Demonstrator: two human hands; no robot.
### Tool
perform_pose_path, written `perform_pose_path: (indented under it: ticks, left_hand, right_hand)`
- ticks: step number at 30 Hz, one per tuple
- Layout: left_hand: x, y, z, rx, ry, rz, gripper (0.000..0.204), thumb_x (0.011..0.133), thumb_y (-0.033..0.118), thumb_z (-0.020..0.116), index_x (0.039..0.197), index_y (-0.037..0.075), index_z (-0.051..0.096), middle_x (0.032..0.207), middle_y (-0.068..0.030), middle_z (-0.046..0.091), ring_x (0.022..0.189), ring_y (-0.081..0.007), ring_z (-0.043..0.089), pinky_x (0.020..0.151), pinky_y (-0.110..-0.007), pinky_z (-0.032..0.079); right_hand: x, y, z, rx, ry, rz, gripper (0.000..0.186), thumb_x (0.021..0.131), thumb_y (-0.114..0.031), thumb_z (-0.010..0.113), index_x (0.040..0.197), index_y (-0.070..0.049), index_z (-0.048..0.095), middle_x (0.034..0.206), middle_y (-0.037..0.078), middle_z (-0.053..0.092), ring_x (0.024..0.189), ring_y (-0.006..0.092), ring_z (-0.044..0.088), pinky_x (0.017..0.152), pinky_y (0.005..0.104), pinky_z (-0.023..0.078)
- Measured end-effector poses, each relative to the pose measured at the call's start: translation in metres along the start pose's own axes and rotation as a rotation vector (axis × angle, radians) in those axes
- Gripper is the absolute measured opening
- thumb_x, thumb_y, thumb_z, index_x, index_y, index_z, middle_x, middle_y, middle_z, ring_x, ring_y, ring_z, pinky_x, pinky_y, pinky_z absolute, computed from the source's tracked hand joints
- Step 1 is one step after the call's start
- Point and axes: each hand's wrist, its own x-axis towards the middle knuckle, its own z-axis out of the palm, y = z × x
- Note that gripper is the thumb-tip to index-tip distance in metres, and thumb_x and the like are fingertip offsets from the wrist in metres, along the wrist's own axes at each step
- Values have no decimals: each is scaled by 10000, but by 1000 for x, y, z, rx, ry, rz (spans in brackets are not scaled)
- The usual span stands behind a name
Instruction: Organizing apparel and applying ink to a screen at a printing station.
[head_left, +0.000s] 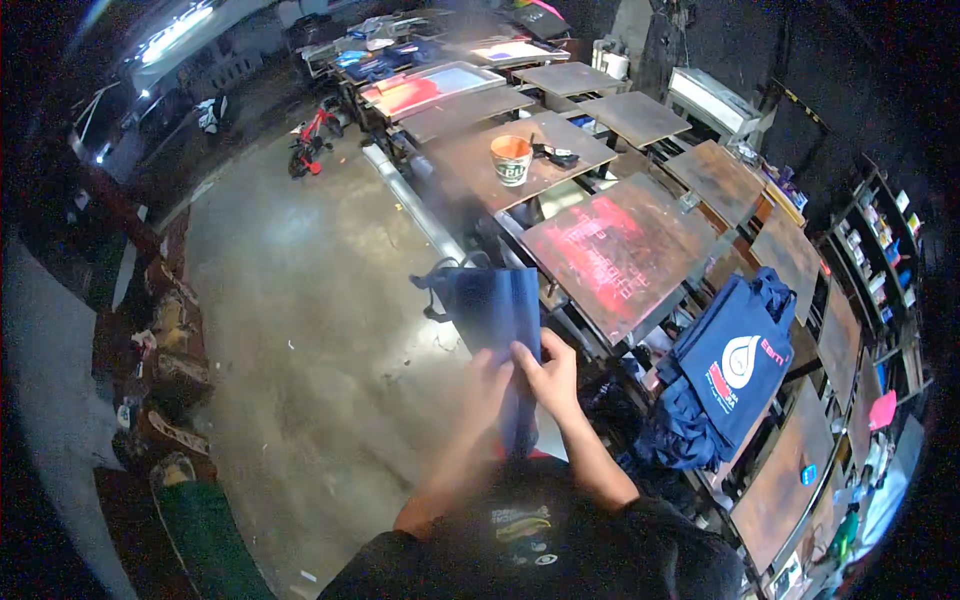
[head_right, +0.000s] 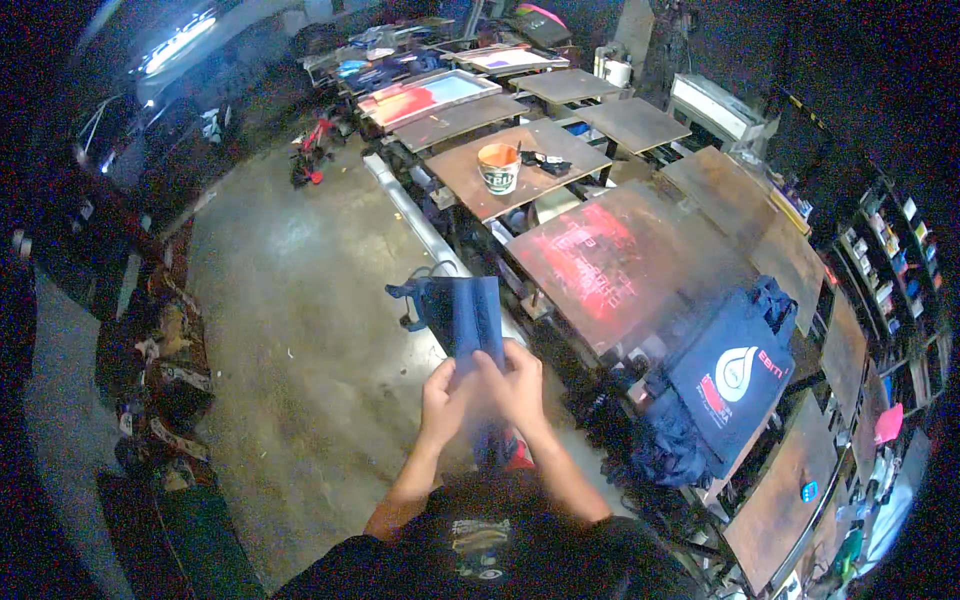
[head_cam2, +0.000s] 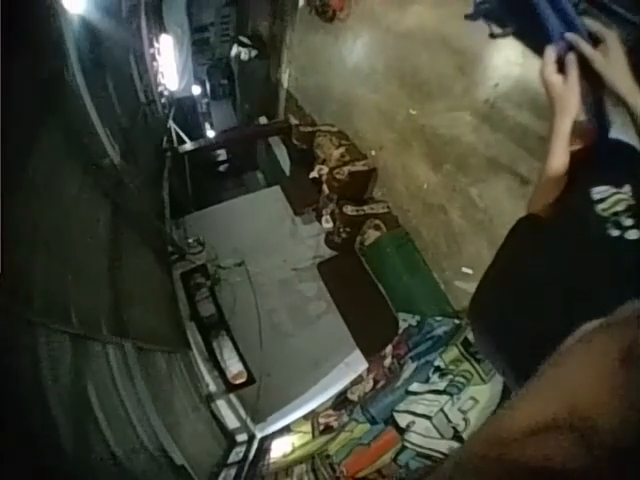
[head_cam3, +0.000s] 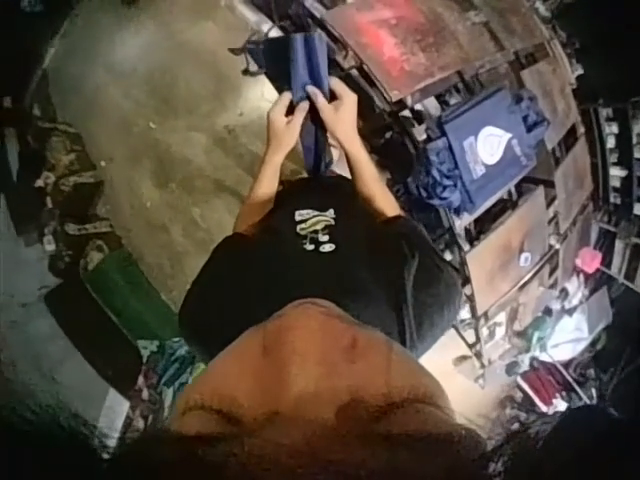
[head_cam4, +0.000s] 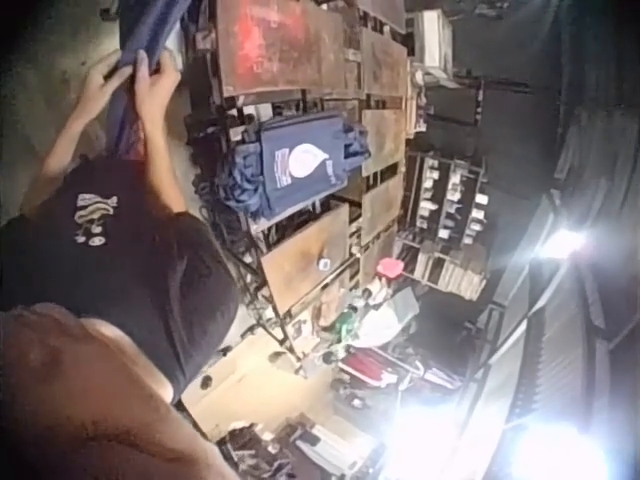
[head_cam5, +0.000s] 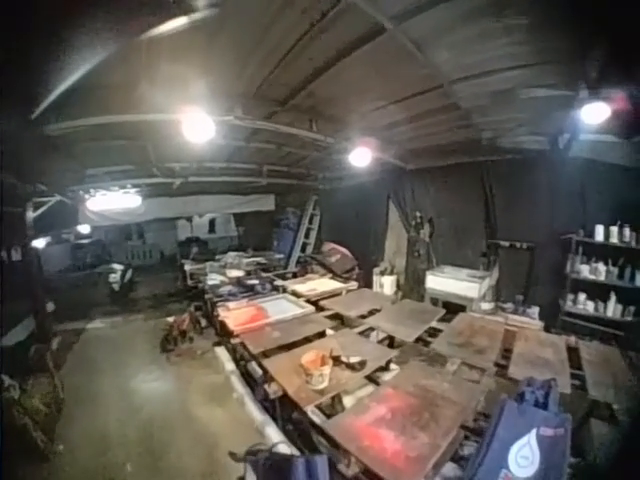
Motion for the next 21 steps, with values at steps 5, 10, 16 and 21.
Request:
perform_pose_path:
  ticks: [5,10,16,21]
  left_hand:
    - [41,36,23,-103,-48,-39,147,1019,74,670,1144,-2,660,1032,3,704,912,-58,631,810,-235,530]
    - [88,55,56,44,-108,37,191,1006,56,659,1181,-19,646,1066,-32,715,961,-83,650,867,-261,539]
    - [123,47,84,-86,-209,22,296,967,14,664,1255,-29,614,1140,-65,706,1041,-126,660,956,-300,526]
    - [146,21,94,-24,-395,22,362,933,-20,686,1282,-33,592,1168,-76,691,1090,-128,645,985,-307,514]
  right_hand:
    - [42,11,-16,165,78,54,173,975,-142,742,984,29,716,851,-5,685,781,63,586,713,259,488]
    - [80,22,-37,349,147,62,140,997,-109,724,1037,25,719,924,-1,711,839,63,610,766,256,506]
    - [123,49,-55,582,193,183,134,1008,-72,693,1119,-5,728,957,-10,724,818,59,618,747,244,512]
    - [150,65,-75,859,221,246,137,1034,-92,650,1151,-38,695,969,9,738,790,87,670,740,262,561]
